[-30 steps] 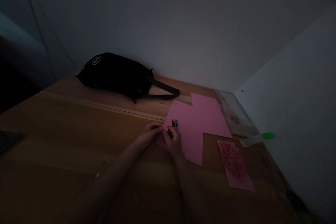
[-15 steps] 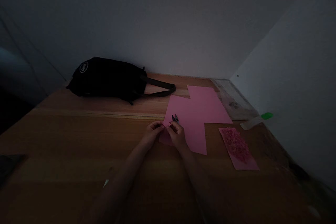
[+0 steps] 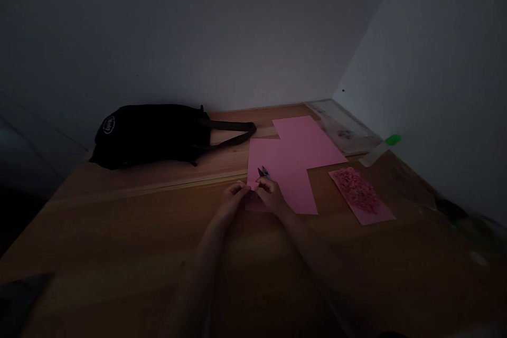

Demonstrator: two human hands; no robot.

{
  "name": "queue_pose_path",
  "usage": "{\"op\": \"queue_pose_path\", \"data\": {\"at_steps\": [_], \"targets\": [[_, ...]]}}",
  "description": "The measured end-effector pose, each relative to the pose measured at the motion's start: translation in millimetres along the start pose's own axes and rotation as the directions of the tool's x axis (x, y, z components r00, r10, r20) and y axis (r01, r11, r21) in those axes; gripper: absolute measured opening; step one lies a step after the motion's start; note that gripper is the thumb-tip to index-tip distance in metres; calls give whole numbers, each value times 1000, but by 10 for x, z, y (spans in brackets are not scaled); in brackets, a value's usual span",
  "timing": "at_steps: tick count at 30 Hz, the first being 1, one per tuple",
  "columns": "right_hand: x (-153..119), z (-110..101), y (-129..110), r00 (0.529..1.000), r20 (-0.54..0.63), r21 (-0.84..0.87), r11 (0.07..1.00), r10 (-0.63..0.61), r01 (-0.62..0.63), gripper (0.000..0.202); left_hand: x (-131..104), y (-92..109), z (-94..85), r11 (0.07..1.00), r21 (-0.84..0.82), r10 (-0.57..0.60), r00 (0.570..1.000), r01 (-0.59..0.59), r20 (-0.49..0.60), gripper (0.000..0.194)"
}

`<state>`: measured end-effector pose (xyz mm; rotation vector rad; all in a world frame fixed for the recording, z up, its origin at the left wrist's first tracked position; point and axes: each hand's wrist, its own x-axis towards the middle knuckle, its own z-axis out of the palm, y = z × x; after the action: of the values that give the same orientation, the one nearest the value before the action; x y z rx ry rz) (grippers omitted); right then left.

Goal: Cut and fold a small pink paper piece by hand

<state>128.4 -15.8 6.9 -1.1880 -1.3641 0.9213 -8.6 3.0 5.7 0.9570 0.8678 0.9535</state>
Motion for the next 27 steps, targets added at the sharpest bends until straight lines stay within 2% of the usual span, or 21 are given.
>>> {"op": "queue_pose_path", "data": {"at_steps": [7, 13, 20, 27], "targets": [[-8, -2, -11, 1000, -17, 11, 1000, 14, -14, 20, -49, 71, 51, 1000, -17, -20, 1000, 20, 9, 26], [-2, 22, 6, 998, -53, -29, 999, -24, 23, 21, -21, 25, 40, 997, -76, -24, 999, 22, -31, 26], [2, 22, -31, 998, -61, 24, 1000, 22, -20, 16, -22, 30, 59, 986, -165, -44, 996, 31, -74, 29], [3, 27, -49, 996, -82, 87, 996, 20, -13, 16, -43, 55, 73, 994, -106, -37, 997, 30, -72, 27]]}}
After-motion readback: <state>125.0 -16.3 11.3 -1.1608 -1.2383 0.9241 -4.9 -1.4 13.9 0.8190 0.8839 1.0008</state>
